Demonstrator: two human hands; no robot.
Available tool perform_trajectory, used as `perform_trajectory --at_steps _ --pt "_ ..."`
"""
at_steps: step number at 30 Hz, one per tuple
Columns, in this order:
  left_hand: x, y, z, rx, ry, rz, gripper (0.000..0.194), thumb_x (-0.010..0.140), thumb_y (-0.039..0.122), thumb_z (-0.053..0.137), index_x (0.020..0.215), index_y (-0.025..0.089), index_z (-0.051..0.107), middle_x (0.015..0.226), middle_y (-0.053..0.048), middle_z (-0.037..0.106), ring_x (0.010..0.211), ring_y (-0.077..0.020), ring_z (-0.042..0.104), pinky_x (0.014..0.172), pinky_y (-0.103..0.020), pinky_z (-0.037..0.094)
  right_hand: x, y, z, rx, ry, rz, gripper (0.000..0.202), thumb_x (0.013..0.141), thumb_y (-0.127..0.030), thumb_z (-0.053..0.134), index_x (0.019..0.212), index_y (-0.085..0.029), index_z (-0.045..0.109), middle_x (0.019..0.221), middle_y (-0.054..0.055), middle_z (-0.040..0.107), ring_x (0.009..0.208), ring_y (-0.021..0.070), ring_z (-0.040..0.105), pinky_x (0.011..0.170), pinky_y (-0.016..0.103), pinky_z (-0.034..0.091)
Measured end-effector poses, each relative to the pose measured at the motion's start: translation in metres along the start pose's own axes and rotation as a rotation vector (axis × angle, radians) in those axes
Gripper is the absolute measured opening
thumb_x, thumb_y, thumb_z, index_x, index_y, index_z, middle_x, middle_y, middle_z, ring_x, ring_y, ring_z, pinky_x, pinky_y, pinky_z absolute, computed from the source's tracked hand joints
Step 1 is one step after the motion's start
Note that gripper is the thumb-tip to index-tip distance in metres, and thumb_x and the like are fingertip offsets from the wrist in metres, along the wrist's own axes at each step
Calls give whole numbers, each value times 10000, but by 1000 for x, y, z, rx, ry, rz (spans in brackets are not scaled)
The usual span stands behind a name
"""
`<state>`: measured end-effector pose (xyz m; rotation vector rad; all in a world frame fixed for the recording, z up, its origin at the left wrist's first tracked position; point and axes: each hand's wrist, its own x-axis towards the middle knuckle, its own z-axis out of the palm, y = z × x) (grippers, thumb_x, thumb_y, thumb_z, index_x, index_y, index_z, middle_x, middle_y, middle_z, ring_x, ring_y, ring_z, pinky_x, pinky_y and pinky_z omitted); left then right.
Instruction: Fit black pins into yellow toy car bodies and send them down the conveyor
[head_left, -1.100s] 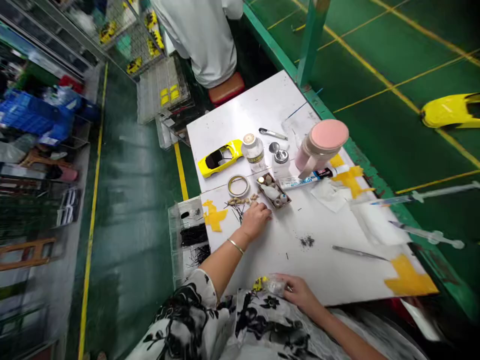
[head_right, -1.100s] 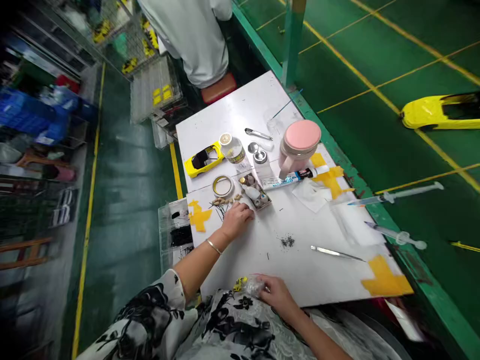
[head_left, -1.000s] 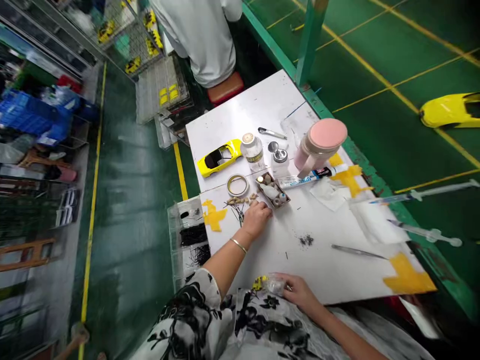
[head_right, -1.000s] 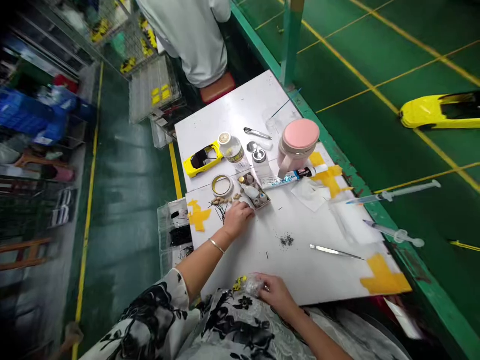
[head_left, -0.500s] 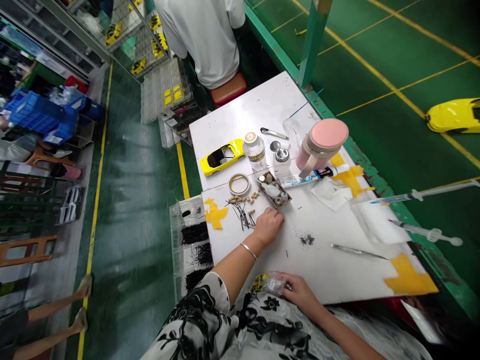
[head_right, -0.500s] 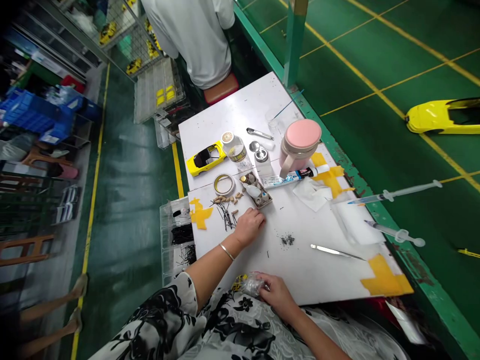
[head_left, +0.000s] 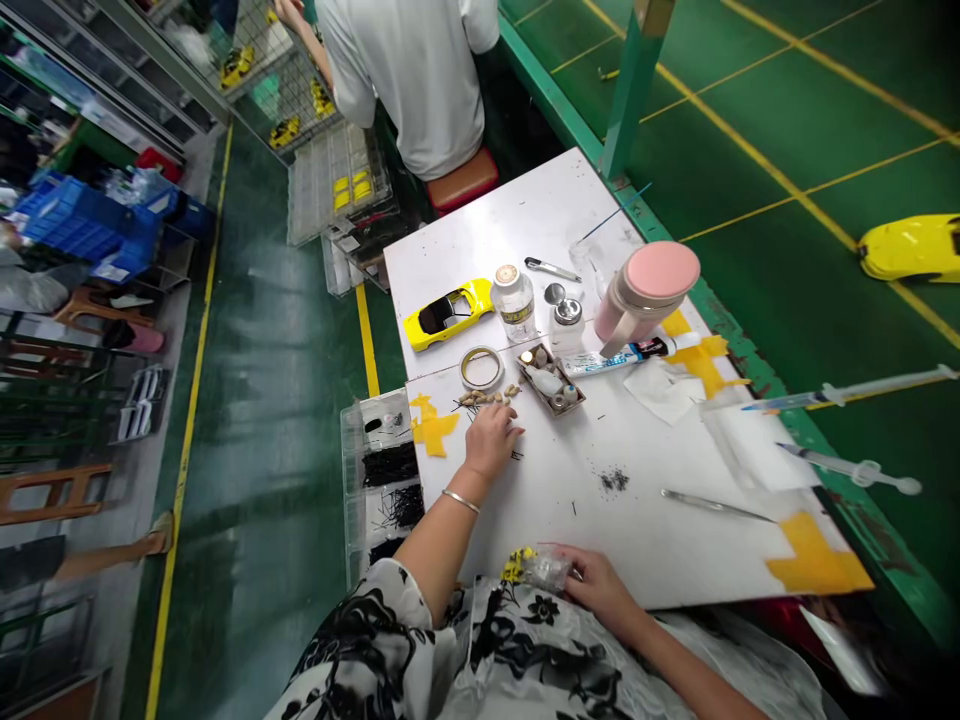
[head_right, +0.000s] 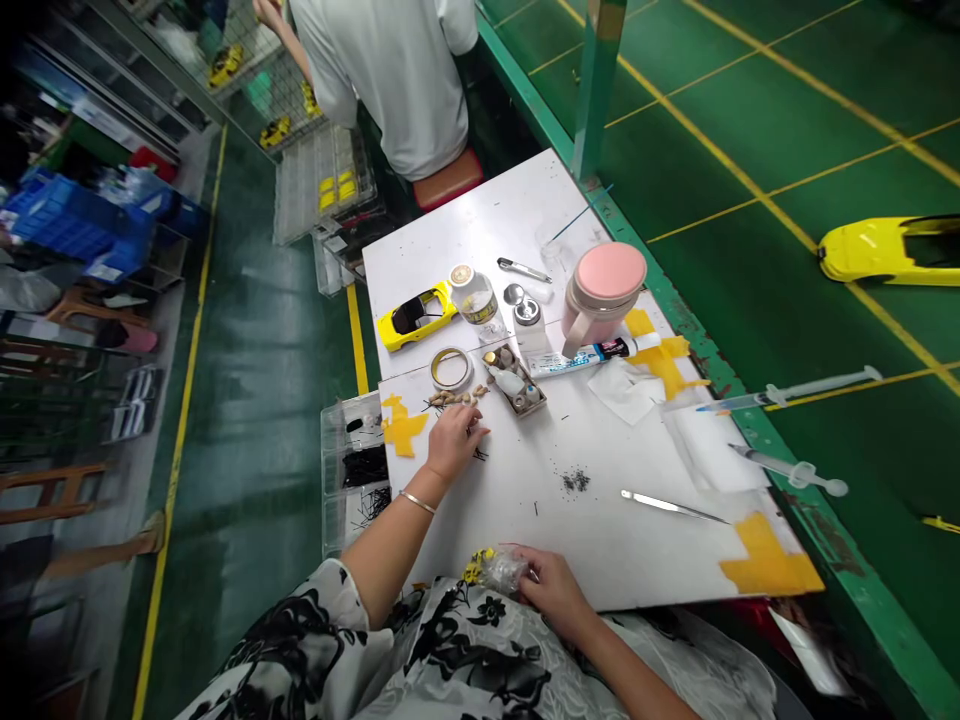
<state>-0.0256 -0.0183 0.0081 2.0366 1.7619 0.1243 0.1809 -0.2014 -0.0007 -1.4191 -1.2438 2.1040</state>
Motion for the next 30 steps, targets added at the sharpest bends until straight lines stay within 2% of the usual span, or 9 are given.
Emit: perform_trajectory --at_steps 5,10,14,17,21,25,27,30 --pt "3 -17 -8 -4 4 -44 101 966 254 668 970 154 675 1009 -53 672 1030 -213 629 920 -400 531 -1 -1 0 10 -8 20 334 781 -314 587 941 -165 839 1181 110 782 794 243 711 741 336 564" --pt "26 -19 -9 -72 43 -79 111 975 267 652 982 160 682 1039 -62 675 1078 -226 619 953 -417 517 -1 -2 0 31 -10 61 360 752 -317 592 975 -164 829 1114 100 790 605 173 622 618 302 512" --pt "34 -18 -14 -182 125 -148 127 983 286 637 990 168 685 1043 -72 681 1089 -234 607 962 -408 497 -1 -5 1 85 -12 102 367 724 -326 598 973 -158 809 860 67 777 536 154 557 545 278 444" --pt "25 -17 -17 -299 184 -208 160 1001 303 607 992 159 676 1045 -71 680 1069 -226 614 980 -422 492 -2 -14 4 166 -41 136 391 718 -373 591 983 -152 775 632 15 669 473 137 488 481 250 366" --pt "-11 -15 -20 -517 151 -257 270 989 407 632 906 153 661 923 -40 669 905 -188 637 902 -401 528 -3 -46 8 269 -133 113 329 730 -419 614 914 -164 708 558 -20 570 465 116 457 472 232 355" --pt "-52 -20 -24 -792 61 -343 435 949 580 631 882 151 665 870 -47 680 833 -182 650 786 -358 548 10 -101 8 281 -198 17 286 785 -406 629 944 -174 683 606 -10 604 497 115 501 501 236 436" --pt "-64 -25 -28 -944 14 -403 582 920 721 561 930 152 680 885 -77 708 819 -199 671 723 -345 555 25 -128 4 250 -177 -62 281 786 -369 637 981 -175 694 719 18 670 550 116 538 535 241 476" --pt "-64 -31 -35 -1148 -34 -464 809 868 893 384 1010 159 692 900 -119 730 801 -228 706 693 -354 573 56 -153 -7 171 -60 -191 363 770 -368 645 1081 -189 705 1060 71 725 698 140 605 593 259 528"
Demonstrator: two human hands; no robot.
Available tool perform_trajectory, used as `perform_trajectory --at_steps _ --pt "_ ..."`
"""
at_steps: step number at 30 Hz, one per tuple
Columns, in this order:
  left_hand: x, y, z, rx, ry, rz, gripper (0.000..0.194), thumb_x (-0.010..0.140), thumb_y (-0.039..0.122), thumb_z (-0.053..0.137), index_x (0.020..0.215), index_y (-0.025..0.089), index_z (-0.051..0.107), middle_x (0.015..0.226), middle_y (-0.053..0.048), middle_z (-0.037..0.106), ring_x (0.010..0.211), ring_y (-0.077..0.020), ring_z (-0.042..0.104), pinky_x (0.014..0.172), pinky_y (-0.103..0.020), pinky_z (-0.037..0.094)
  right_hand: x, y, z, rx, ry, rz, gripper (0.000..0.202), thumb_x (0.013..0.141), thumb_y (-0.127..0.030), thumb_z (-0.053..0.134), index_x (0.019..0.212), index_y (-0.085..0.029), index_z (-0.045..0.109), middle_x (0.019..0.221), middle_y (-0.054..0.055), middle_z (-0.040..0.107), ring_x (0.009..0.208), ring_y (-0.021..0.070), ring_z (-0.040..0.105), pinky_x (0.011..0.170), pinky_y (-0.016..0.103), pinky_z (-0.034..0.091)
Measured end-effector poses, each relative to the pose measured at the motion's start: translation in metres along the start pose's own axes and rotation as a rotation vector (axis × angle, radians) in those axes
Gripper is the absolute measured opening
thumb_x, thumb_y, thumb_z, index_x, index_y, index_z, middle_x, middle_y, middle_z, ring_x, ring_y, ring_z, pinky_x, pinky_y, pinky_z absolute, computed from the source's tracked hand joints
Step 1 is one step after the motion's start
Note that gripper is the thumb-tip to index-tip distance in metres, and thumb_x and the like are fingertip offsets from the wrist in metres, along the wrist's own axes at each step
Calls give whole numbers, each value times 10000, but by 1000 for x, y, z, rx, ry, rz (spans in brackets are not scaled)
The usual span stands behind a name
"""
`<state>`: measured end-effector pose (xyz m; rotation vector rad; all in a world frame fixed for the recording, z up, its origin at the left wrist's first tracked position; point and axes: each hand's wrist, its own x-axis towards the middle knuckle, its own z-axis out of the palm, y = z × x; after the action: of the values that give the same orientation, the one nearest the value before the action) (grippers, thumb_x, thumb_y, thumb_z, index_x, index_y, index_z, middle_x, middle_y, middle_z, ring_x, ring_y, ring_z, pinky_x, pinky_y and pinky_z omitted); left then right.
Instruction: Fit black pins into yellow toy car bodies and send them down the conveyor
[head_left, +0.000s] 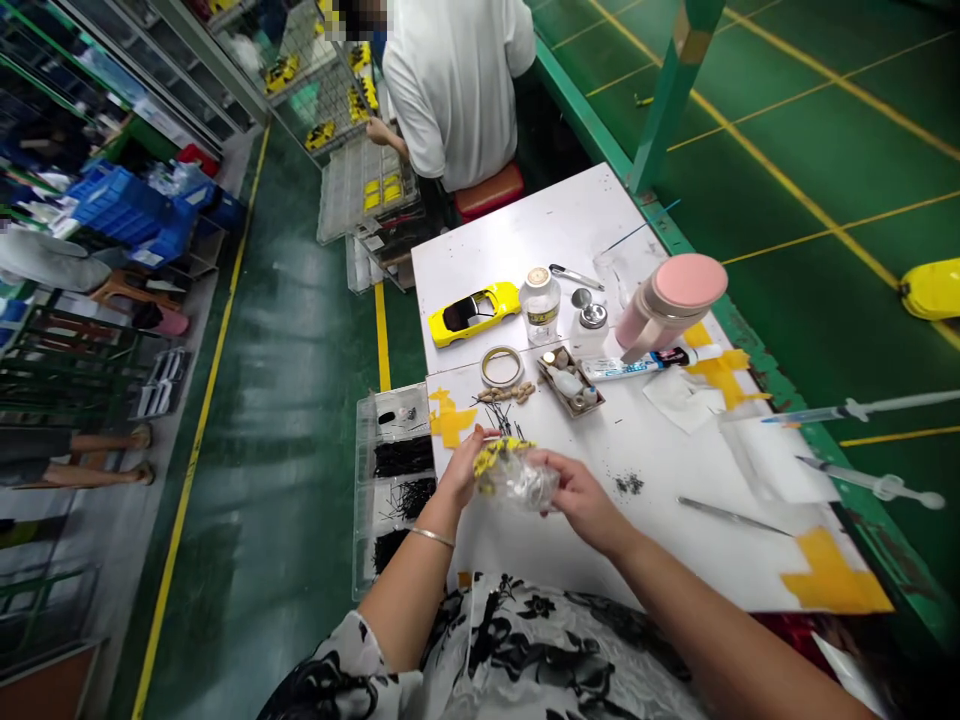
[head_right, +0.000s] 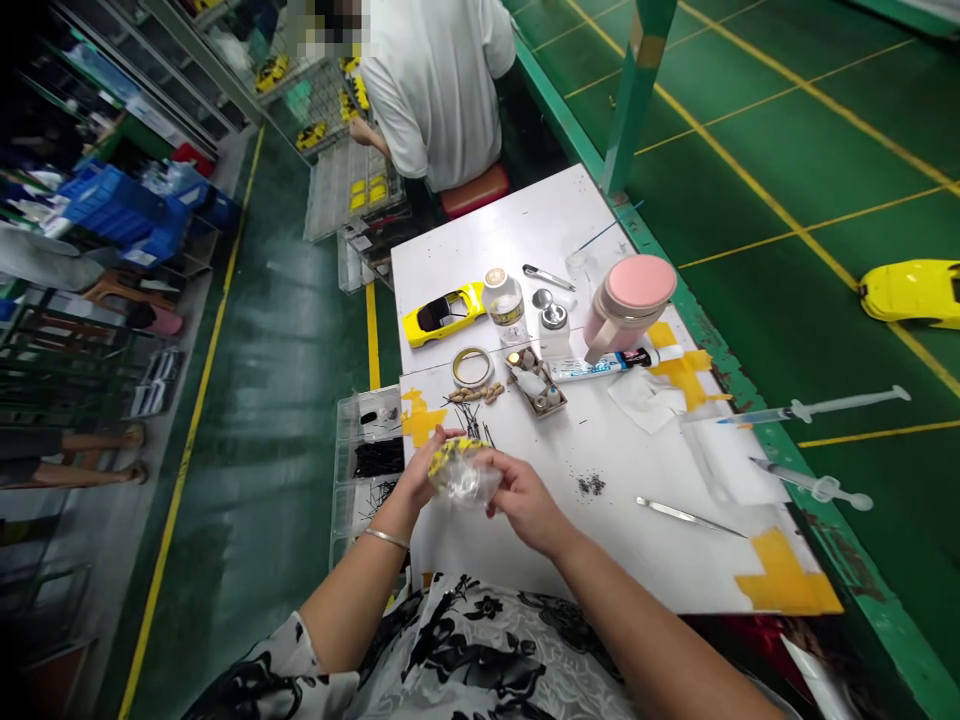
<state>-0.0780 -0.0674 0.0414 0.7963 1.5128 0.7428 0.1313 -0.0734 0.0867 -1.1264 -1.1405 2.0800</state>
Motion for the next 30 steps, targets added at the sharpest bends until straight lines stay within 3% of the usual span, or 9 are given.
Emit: perform_trajectory --at_steps 4,8,14,18,20,22,25,27,30 --pt "30 14 0 -154 -4 -19 757 913 846 374 1146 184 660 1041 -137 730 871 -225 735 745 -362 600 35 10 -26 -211 243 -86 642 766 -357 650 1387 -199 604 1390 117 615 825 180 623 711 333 573" --pt "65 19 9 -161 90 17 423 971 519 633 1203 165 632 1124 -107 705 947 -202 717 833 -378 613 40 40 -47 -436 437 -65 807 758 -265 622 1541 -159 456 1399 169 603 789 192 619 897 459 563" --pt "75 12 18 85 347 197 314 929 198 669 1235 151 615 1285 -124 647 1081 -219 678 928 -399 592 29 59 -44 -604 456 -128 726 863 -313 587 1562 -197 426 1418 155 603 751 180 639 914 437 585" --pt "65 19 21 350 438 389 321 899 107 591 1201 198 652 1413 -124 586 1378 -255 526 1132 -420 469 36 60 -41 -682 406 -159 703 899 -352 612 1571 -251 436 1476 134 570 877 216 687 914 417 599" --pt "55 22 24 489 412 470 238 926 160 588 1134 210 691 1393 -118 603 1433 -275 459 1195 -463 390 39 61 -42 -725 383 -161 691 891 -372 642 1554 -275 471 1511 124 546 1003 258 694 939 436 595" --pt "44 22 30 613 333 517 162 967 269 590 1042 215 724 1227 -122 673 1318 -287 542 1165 -476 404 37 61 -45 -763 371 -159 671 891 -389 652 1536 -283 502 1536 127 522 1053 286 691 926 457 599" --pt "30 15 43 764 159 536 214 943 424 661 921 227 742 920 -93 696 1010 -259 648 997 -397 501 26 62 -50 -798 364 -165 602 934 -391 606 1520 -283 521 1564 134 489 864 229 700 868 454 613" --pt "26 9 51 838 89 525 225 897 430 723 1001 232 748 906 -84 698 962 -248 652 918 -345 517 13 62 -53 -807 355 -179 545 962 -374 566 1496 -270 537 1556 139 495 728 174 663 847 438 615" --pt "31 6 58 901 92 486 381 888 275 721 1265 225 684 1037 -97 712 1031 -255 645 908 -329 514 -11 67 -57 -814 333 -201 485 974 -342 534 1447 -241 568 1516 152 533 683 151 638 864 429 611"
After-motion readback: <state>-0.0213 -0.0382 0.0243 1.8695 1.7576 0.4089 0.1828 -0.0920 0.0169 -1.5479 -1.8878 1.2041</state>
